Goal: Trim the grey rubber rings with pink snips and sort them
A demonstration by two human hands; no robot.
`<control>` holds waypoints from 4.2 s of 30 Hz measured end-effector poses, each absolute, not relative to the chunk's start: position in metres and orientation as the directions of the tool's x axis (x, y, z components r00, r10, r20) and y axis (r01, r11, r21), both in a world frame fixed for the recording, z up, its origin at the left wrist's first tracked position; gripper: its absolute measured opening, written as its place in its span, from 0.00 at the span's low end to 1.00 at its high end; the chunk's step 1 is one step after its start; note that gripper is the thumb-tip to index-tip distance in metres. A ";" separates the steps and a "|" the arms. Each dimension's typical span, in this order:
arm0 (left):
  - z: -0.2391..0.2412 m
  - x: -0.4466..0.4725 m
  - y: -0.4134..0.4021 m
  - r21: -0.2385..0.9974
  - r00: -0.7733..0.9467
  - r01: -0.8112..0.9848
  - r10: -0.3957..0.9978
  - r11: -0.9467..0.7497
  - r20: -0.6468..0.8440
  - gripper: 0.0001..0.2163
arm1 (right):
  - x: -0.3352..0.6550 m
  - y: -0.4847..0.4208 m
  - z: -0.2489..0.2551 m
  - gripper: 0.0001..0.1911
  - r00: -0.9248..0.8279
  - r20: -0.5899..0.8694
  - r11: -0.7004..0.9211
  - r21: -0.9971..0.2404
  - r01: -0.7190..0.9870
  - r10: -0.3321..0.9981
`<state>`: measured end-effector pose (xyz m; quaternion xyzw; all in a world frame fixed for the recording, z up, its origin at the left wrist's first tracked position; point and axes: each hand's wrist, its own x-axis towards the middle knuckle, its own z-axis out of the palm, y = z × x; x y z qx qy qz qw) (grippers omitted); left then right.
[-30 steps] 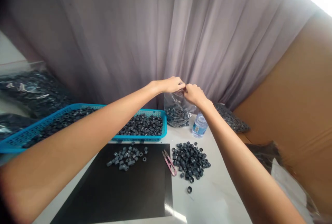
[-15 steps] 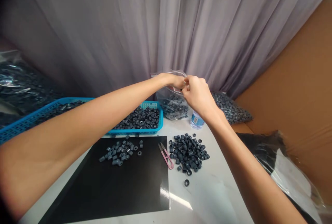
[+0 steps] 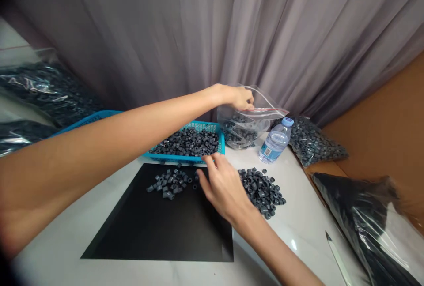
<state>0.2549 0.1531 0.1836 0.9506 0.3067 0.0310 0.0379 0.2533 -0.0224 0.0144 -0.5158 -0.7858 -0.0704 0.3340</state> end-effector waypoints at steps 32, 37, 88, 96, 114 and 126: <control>-0.018 -0.013 0.047 0.472 0.105 0.846 0.946 -0.246 0.306 0.10 | 0.230 -0.022 -0.060 0.07 -0.208 0.438 0.439 -0.532 0.724 0.875; -0.014 -0.016 0.037 0.623 0.202 0.694 0.928 -0.361 0.313 0.08 | 0.230 -0.023 -0.060 0.07 -0.196 0.442 0.432 -0.532 0.728 0.875; -0.007 0.010 -0.025 0.975 0.402 -0.057 0.899 0.216 -0.176 0.15 | 0.203 -0.061 -0.042 0.11 -0.072 0.184 0.188 -0.981 0.048 0.980; -0.006 0.010 -0.029 0.893 0.390 -0.171 0.860 0.417 -0.328 0.12 | 0.204 -0.060 -0.042 0.09 -0.086 0.197 0.202 -0.978 0.057 0.977; -0.014 0.005 -0.020 0.945 0.460 -0.012 0.841 0.326 -0.284 0.13 | 0.204 -0.059 -0.040 0.08 -0.163 0.219 0.250 -0.946 0.205 0.962; -0.010 0.006 -0.017 0.951 0.384 -0.039 0.884 0.306 -0.268 0.11 | 0.204 -0.060 -0.044 0.08 -0.104 0.232 0.251 -0.933 0.257 0.967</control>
